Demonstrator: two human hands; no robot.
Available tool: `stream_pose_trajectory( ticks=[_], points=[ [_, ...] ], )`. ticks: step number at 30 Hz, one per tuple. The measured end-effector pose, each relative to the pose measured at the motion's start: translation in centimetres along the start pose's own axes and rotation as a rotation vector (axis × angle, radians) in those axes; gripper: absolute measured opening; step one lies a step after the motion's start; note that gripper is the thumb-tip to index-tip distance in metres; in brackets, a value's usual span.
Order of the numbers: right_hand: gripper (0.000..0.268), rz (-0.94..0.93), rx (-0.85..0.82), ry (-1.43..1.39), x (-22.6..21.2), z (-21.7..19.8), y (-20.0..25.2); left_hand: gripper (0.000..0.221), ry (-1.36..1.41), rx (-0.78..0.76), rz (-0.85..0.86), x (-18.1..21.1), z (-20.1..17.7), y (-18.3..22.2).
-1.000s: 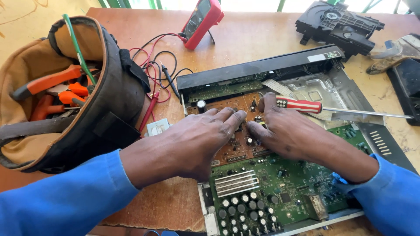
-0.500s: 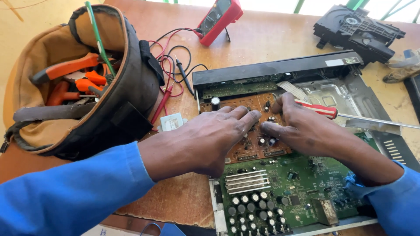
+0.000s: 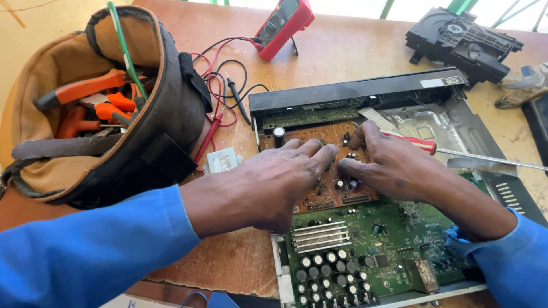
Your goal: Removing internal circuit boards and components from an electronic device using a screwdriver.
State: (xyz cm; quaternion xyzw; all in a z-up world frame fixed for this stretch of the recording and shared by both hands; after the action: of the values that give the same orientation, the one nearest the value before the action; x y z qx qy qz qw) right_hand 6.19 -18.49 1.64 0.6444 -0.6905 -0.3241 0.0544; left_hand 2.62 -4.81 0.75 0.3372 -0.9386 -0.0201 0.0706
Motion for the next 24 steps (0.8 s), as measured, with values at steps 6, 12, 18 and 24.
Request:
stream_pose_trajectory(
  ticks=[6, 12, 18, 24],
  points=[
    [0.043, -0.094, 0.033, -0.013, 0.9, 0.6, -1.6, 0.14, -0.029, -0.149, -0.051, 0.2, 0.4, -0.7],
    [0.053, -0.146, -0.012, -0.068, 2.5, 1.1, -3.4, 0.1, -0.106, -0.162, -0.09, 1.5, -0.4, -2.0],
    [0.054, -0.168, -0.054, -0.036, 2.4, 1.2, -3.4, 0.096, -0.097, -0.205, -0.096, 2.6, -1.8, -0.9],
    [0.044, -0.157, -0.064, -0.018, 1.2, 1.2, -1.5, 0.112, -0.052, -0.183, -0.113, 2.3, -2.6, -0.4]
  ],
)
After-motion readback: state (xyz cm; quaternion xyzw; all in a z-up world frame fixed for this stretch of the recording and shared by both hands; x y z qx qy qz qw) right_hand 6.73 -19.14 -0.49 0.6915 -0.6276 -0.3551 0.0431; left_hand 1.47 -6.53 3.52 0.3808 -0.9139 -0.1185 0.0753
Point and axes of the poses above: each hand's wrist, its own y-axis away from the middle knuckle, its own z-axis out of the palm, x = y × z, the point moved 7 cm from there along -y, towards the middle knuckle, and after that the axes turned 11 degrees about -y, right-handed, at the moved point
